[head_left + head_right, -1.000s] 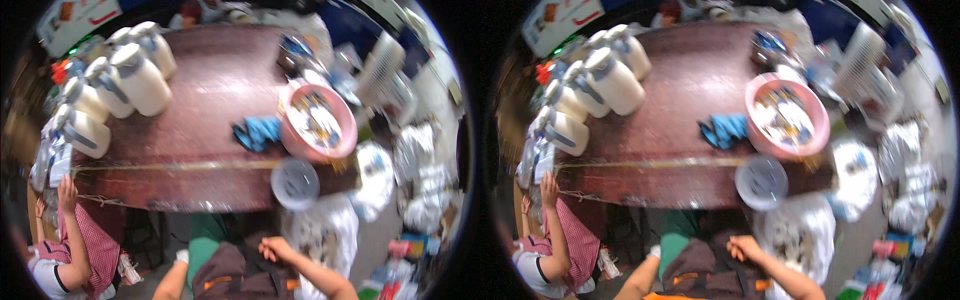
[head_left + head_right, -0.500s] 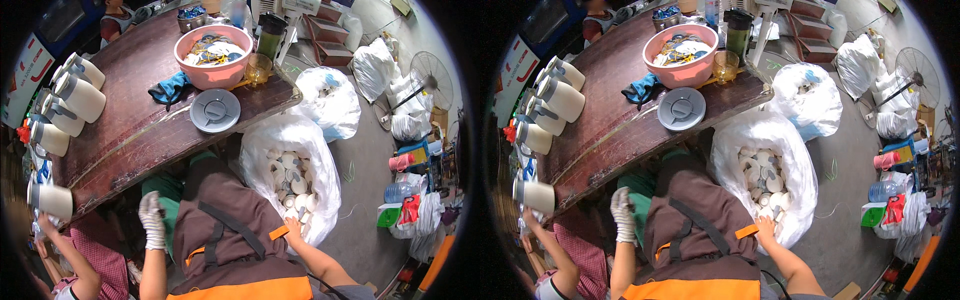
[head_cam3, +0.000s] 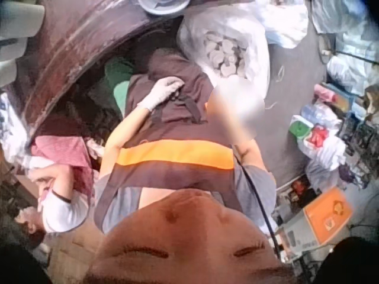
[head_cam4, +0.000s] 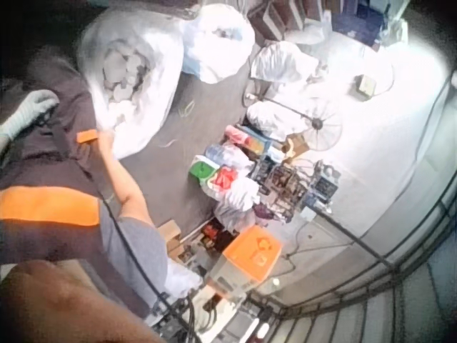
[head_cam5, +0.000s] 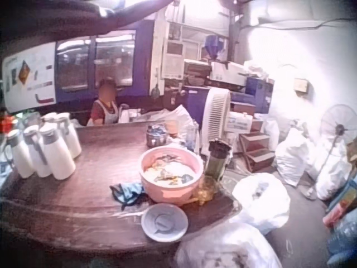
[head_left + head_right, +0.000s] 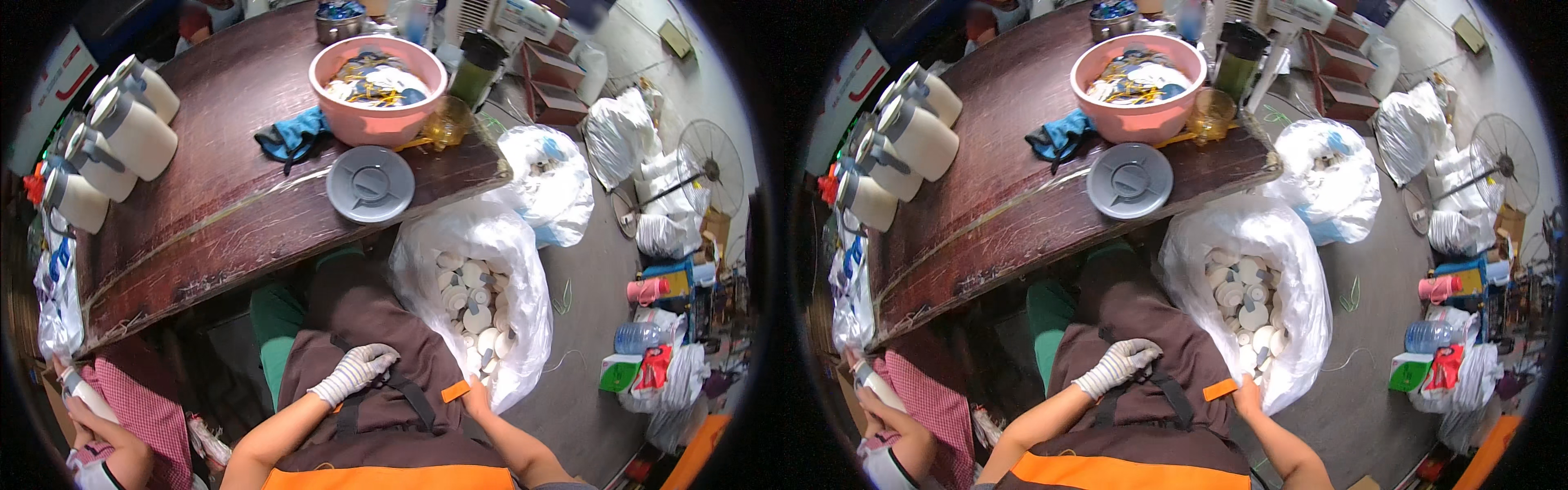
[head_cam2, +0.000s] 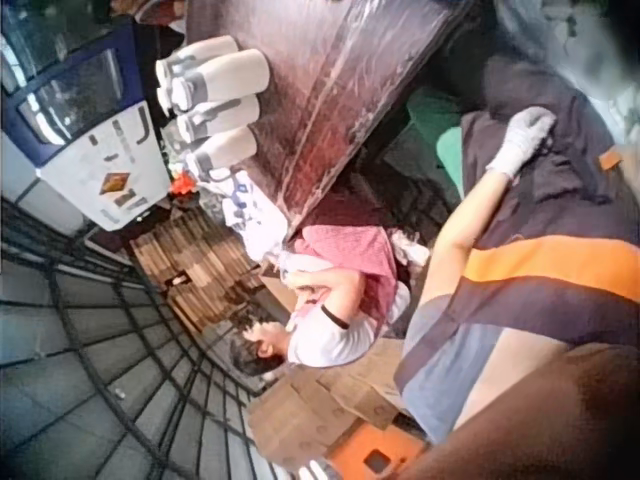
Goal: The person assembles white plastic pitchers by attaching lids and rubber stoppers. They pick up each pitcher, fit the lid, insert a stopper, and place the finished unit on the table. The person also wipes the exterior of some pitchers with a cloth.
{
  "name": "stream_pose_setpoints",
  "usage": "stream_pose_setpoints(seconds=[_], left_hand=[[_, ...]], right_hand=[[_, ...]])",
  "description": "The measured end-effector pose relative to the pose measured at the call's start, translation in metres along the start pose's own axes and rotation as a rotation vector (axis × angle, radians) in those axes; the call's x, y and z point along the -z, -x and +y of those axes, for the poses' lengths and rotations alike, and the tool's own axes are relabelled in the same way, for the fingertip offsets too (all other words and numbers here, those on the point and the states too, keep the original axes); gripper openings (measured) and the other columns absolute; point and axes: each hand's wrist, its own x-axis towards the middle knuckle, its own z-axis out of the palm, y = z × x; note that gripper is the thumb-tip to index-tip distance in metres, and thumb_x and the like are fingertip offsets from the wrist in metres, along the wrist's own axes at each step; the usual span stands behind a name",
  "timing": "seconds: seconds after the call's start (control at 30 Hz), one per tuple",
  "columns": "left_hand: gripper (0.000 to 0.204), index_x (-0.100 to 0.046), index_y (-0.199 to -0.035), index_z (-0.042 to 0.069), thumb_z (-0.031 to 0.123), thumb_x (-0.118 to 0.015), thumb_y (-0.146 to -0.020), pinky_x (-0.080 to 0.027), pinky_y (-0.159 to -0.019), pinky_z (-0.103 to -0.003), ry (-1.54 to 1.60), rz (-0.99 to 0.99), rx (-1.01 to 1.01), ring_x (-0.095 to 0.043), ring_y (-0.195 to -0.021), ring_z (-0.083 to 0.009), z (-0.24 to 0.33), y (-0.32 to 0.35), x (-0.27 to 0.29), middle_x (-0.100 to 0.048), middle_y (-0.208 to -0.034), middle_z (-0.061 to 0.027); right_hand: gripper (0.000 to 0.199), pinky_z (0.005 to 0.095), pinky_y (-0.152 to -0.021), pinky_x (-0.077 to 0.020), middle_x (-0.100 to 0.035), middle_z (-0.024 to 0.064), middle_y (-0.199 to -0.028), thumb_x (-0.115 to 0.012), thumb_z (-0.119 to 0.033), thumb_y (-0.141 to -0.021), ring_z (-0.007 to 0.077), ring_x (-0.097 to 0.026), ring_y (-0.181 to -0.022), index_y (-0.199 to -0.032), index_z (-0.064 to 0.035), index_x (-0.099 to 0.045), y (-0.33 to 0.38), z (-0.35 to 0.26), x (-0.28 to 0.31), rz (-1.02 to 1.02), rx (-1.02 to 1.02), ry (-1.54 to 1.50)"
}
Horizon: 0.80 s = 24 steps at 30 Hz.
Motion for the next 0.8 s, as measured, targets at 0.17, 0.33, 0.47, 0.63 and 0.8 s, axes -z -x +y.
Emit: stream_pose_setpoints(seconds=[0.17,0.33,0.47,0.63,0.8], left_hand=[[0.025,-0.065,-0.107,0.003,0.023,-0.06,-0.095,-0.046,-0.054,-0.023,0.075,-0.046,0.064,-0.055,-0.059,-0.0087,-0.003,0.001,0.014,-0.061,-0.074,-0.0009],[0.023,-0.065,-0.107,0.003,0.022,-0.06,-0.094,-0.048,-0.06,-0.024,-0.216,0.117,-0.053,-0.058,-0.065,-0.0077,0.012,0.013,0.011,-0.064,-0.077,-0.0016],[0.028,-0.061,-0.113,0.01,0.018,-0.061,-0.087,-0.05,-0.082,-0.041,-0.962,-0.002,-0.791,-0.062,-0.093,-0.0347,0.076,-0.025,-0.013,-0.065,-0.1,-0.0166],[0.032,-0.067,-0.108,0.01,0.028,-0.055,-0.085,-0.048,-0.088,-0.044,-1.467,-0.131,-0.349,-0.063,-0.101,-0.0325,0.073,-0.117,-0.031,-0.067,-0.107,-0.0158],[0.041,-0.069,-0.111,0.004,0.029,-0.046,-0.088,-0.046,-0.093,-0.041,-1.5,-0.222,0.138,-0.062,-0.113,-0.0268,0.064,-0.128,-0.027,-0.065,-0.12,-0.0137]], right_hand=[[0.031,0.0439,-0.076,-0.0494,-0.068,0.0194,-0.095,-0.051,-0.01,-0.08,0.0347,-0.066,-0.088,-0.108,-0.0016,-0.062,-0.103,-0.114,0.109,0.216,0.308,-0.444],[0.027,0.0501,-0.078,-0.0474,-0.065,0.0214,-0.093,-0.057,-0.011,-0.076,0.0428,-0.061,-0.091,-0.102,-0.0074,-0.06,-0.099,-0.148,0.031,0.219,0.663,0.048],[0.018,0.0473,-0.074,-0.0495,-0.066,0.0194,-0.092,-0.057,-0.016,-0.078,0.0396,-0.063,-0.089,-0.093,-0.0061,-0.059,-0.116,-0.156,0.02,-0.05,0.781,0.355],[0.038,0.0467,-0.083,-0.0444,-0.068,0.0093,-0.1,-0.062,-0.044,-0.078,0.0281,-0.063,-0.097,-0.097,-0.0124,-0.066,-0.083,-0.168,0.088,-0.043,0.765,0.692],[0.038,0.0477,-0.083,-0.0447,-0.066,0.0111,-0.095,-0.055,-0.046,-0.089,0.0303,-0.061,-0.095,-0.1,-0.0113,-0.066,-0.081,-0.033,0.104,0.0,0.786,0.733]])
